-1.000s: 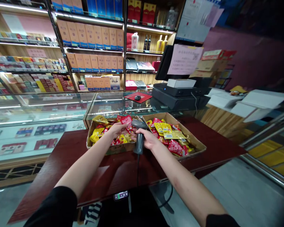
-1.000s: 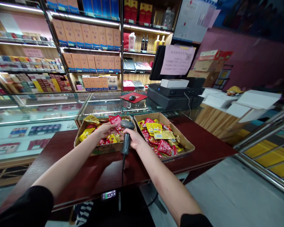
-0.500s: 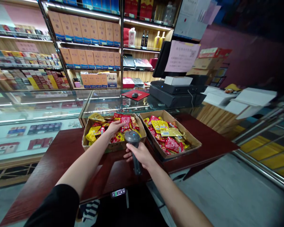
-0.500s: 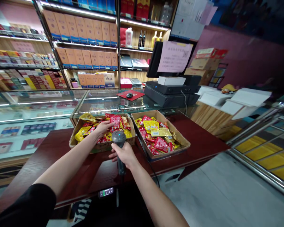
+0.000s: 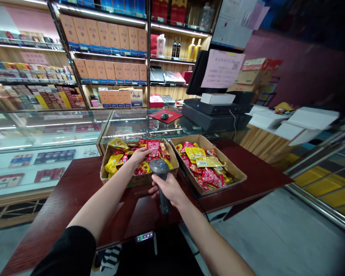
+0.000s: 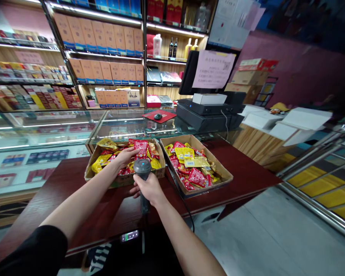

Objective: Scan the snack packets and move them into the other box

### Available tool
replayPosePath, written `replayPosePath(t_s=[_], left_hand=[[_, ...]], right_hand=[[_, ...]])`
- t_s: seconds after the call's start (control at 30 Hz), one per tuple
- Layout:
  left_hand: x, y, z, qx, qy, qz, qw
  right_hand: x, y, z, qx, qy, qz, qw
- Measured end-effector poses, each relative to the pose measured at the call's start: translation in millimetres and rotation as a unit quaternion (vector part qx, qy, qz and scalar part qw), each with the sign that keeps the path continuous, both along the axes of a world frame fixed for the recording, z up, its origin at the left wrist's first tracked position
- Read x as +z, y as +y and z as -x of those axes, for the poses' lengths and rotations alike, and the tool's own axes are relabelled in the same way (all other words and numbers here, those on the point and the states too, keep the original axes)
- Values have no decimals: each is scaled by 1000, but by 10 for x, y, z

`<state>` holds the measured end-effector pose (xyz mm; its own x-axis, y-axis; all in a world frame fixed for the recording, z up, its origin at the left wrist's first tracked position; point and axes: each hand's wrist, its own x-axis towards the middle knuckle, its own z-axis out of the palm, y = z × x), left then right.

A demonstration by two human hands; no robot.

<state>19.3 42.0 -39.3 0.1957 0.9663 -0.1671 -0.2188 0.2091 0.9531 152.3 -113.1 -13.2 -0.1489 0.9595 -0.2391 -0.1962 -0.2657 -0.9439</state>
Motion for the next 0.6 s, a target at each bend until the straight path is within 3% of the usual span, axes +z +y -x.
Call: replayPosePath(t_s=[0.27,0.47,0.6], left_hand=[[-93,62,-22,-22,-36,-11,999],[-55,52,-18,-9,-32,10,999],[-11,-4,-12,-10,-36,14,999]], right_hand=[[36,-14,-10,-10,-8,-8,1000],[28,1,-20,-14,6,-9,1000],[45,170,-123,-84,32,-60,994]])
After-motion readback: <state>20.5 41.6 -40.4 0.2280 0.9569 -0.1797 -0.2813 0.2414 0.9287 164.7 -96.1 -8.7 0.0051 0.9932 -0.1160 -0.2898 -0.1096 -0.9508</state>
